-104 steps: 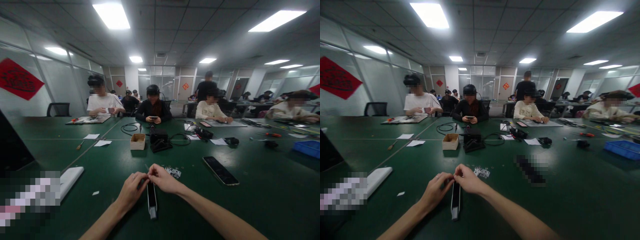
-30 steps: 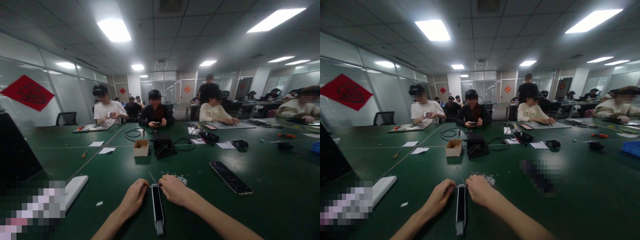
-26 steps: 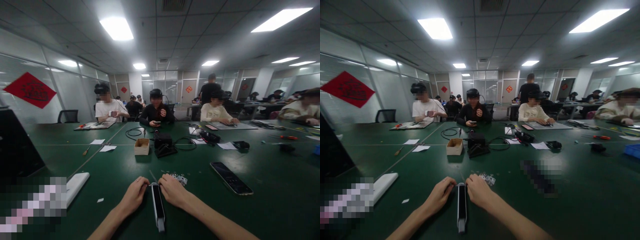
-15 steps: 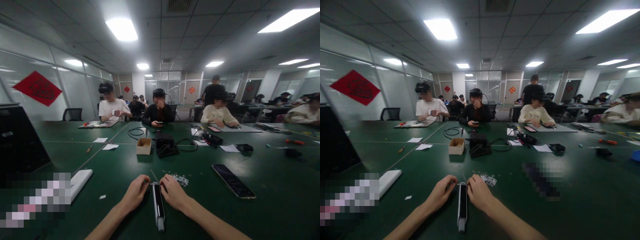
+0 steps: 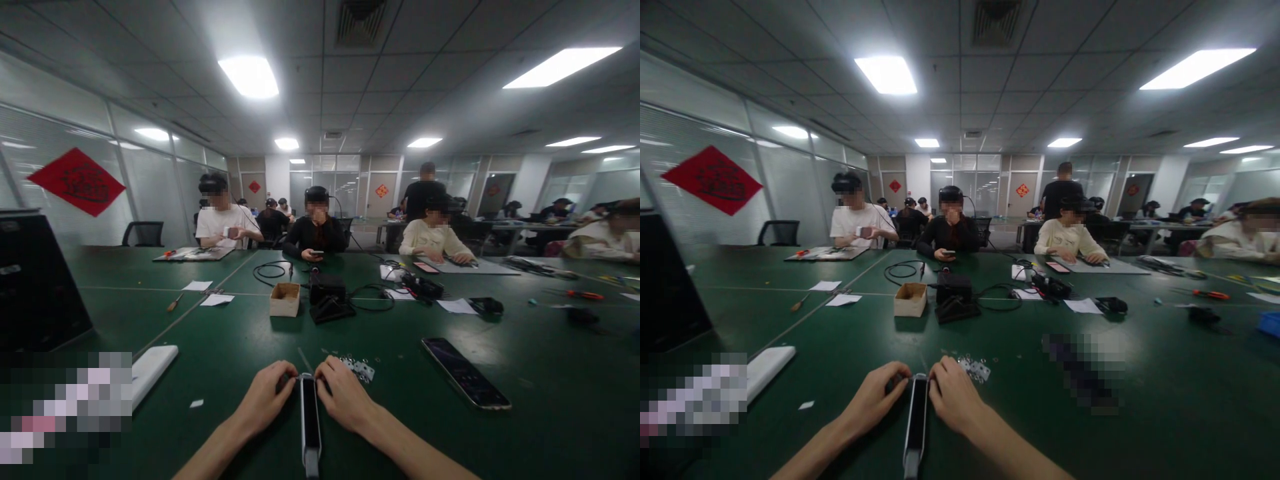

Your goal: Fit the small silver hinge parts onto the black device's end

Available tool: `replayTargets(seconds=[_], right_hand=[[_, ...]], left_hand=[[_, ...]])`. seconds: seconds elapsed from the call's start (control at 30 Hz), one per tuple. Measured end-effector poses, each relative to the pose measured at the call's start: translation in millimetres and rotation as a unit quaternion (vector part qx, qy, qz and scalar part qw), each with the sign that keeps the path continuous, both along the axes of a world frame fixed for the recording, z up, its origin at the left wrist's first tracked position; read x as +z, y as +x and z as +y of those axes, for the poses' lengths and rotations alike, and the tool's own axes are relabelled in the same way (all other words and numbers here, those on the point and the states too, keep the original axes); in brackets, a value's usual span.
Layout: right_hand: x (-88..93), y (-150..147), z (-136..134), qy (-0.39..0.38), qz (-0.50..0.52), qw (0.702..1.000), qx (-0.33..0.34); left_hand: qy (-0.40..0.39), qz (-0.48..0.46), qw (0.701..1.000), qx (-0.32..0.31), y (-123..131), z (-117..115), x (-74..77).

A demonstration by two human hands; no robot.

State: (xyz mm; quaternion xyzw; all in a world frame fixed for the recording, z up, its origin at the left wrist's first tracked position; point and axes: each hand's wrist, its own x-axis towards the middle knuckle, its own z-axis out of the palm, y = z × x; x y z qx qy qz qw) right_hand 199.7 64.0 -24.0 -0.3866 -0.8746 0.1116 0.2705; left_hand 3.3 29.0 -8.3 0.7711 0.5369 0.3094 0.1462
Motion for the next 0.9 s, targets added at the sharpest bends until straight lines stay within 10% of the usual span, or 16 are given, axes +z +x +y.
replayTargets(seconds=[0.9], right_hand=[[4.0, -0.2, -1.4, 0.011, -0.022, 1.000, -0.009]], left_hand=[[-0.061, 0.063, 0.996, 0.019, -2.7, -1.0, 4.8]])
